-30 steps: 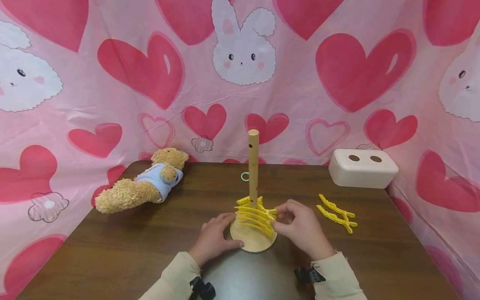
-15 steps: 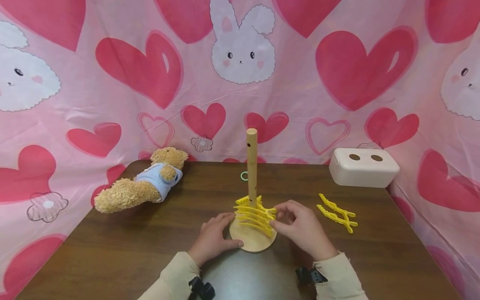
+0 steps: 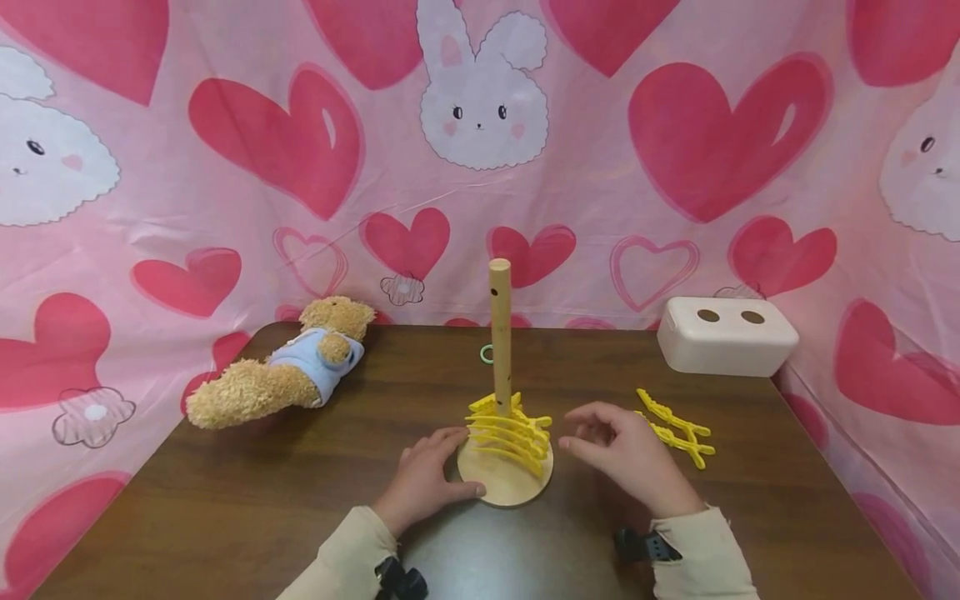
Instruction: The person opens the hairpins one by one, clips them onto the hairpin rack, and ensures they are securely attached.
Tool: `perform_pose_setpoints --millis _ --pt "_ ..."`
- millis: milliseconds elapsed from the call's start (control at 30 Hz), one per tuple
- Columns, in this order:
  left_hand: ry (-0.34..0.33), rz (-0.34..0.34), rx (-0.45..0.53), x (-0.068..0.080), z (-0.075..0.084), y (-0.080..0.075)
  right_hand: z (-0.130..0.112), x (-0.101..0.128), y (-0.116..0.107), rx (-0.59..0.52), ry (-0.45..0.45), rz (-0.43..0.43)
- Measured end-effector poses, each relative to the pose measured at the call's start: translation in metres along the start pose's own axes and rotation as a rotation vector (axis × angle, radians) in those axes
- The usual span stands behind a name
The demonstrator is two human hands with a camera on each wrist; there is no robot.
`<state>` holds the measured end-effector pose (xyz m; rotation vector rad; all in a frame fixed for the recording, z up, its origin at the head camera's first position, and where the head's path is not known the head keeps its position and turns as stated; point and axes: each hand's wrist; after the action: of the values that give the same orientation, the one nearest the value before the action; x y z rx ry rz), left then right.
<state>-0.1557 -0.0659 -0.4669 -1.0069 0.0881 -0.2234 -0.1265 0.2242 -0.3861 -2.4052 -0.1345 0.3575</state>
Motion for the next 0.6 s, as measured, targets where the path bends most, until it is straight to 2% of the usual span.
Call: perform_pose_setpoints --millis 167,400,600 --pt "0.015 0.002 -0.005 0.000 0.000 0.000 0.011 0.003 -0.015 0.028 0.000 -0.003" --pt "0.008 0.009 -0.012 0.000 0.000 0.001 0.027 0.008 -0.037 0.029 0.035 -0.075" --pt "0.014 0.002 -0.012 -0.001 -0.001 0.001 0.041 0.012 -0.052 0.082 0.095 -0.053"
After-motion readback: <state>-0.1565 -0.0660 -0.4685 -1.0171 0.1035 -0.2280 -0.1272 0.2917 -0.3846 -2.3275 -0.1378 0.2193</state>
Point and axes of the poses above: each hand's wrist, its own x-axis away from the middle knuckle, its own y-axis out of the palm, z = x × y, and after that the axes turned 7 degrees about -y, right-handed
